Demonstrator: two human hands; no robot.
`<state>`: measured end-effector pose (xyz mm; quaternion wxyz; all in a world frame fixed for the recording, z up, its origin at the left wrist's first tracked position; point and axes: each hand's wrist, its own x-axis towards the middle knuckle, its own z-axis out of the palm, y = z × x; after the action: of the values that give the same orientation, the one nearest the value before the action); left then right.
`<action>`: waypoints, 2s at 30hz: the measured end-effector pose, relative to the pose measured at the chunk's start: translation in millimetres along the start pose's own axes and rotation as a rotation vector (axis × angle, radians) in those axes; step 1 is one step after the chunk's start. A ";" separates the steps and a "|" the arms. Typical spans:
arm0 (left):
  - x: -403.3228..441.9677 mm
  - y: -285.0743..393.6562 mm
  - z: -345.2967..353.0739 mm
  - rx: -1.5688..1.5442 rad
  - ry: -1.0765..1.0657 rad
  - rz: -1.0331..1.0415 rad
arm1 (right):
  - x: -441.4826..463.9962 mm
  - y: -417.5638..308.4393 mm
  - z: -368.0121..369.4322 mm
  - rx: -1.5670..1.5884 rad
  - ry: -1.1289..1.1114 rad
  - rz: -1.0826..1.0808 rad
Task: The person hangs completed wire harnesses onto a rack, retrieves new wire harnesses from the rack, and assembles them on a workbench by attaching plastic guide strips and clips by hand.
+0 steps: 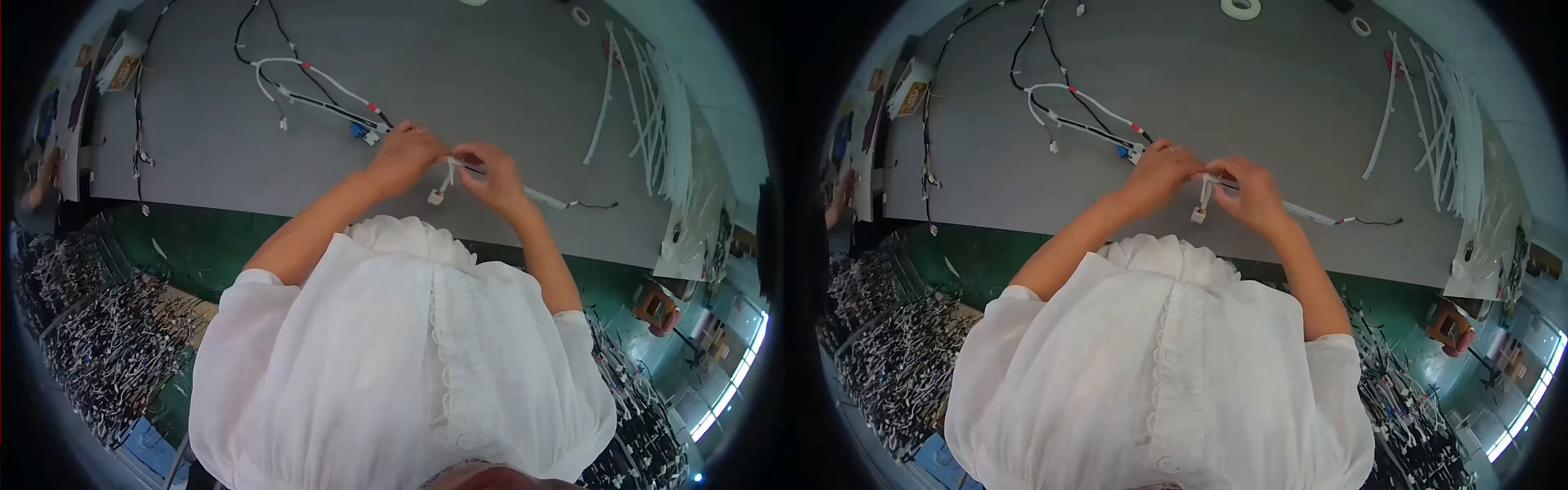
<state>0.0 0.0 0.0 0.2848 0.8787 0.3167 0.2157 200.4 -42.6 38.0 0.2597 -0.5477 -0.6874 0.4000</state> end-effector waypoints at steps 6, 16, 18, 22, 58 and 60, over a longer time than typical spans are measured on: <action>3.6 5.9 5.2 0.034 0.092 0.043 | 7.0 5.7 -12.0 0.232 -0.098 0.266; 4.5 -0.2 8.7 -0.024 0.095 -0.031 | 18.2 5.7 -5.9 -0.149 -0.234 0.180; 6.9 1.0 15.1 -0.051 0.053 -0.056 | 16.1 7.3 -6.4 -0.245 -0.209 0.095; 4.6 -2.9 37.1 0.101 0.058 -0.120 | 13.8 39.1 7.5 -0.206 -0.166 -0.016; -335.1 -257.6 -288.3 0.070 0.844 -0.775 | 393.7 -104.4 276.4 0.170 -0.031 -0.286; -324.3 -233.1 -332.5 0.255 0.917 -0.715 | 312.9 -192.3 267.2 0.258 -0.117 -0.503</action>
<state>-516.2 49.1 34.7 0.0663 0.5618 0.7070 0.4244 -199.8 171.7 27.4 0.3782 -0.2985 -0.7589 0.4380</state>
